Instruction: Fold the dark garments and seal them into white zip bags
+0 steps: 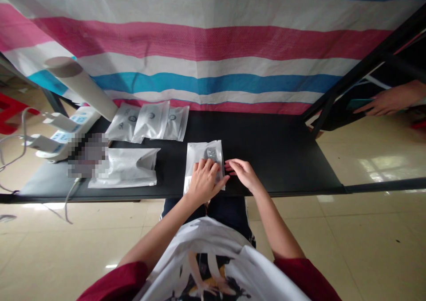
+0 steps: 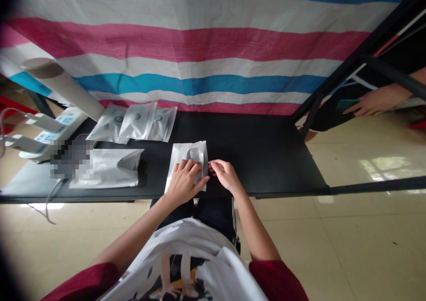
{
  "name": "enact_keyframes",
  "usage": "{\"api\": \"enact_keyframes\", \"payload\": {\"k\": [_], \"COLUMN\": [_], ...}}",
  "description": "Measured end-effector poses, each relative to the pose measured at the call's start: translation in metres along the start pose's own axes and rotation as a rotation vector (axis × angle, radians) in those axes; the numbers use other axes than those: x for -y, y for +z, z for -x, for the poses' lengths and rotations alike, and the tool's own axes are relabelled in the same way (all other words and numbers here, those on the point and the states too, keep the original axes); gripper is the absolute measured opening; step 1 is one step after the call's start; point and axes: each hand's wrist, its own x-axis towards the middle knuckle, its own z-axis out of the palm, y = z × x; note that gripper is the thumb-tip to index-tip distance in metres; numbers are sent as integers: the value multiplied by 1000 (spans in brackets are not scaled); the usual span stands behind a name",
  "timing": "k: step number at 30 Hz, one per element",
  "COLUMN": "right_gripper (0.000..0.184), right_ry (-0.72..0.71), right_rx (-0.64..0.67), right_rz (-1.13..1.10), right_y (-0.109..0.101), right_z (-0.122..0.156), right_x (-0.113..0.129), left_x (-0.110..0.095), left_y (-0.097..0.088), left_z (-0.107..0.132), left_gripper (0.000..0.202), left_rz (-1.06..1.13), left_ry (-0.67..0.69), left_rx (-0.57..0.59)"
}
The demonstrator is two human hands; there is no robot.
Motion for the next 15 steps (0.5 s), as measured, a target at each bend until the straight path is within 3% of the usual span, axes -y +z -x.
{"api": "enact_keyframes", "payload": {"k": [3,6,9,15], "right_gripper": [42,44,45,39], "right_ry": [100,115,59,44], "right_rx": [138,255,204,97], "right_rz": [0,-18,-33,-80], "right_y": [-6,-1,7,17], "right_z": [23,39,44,37], "right_x": [-6,-14,-17,-13], "left_x": [3,5,7,6], "left_y": [1,8,16,17], "left_z": [12,23,28,24], "left_gripper": [55,45,22,17], "left_rz": [63,92,121,92], "left_ry": [122,193,238,255], "left_rx": [13,19,12,1]}}
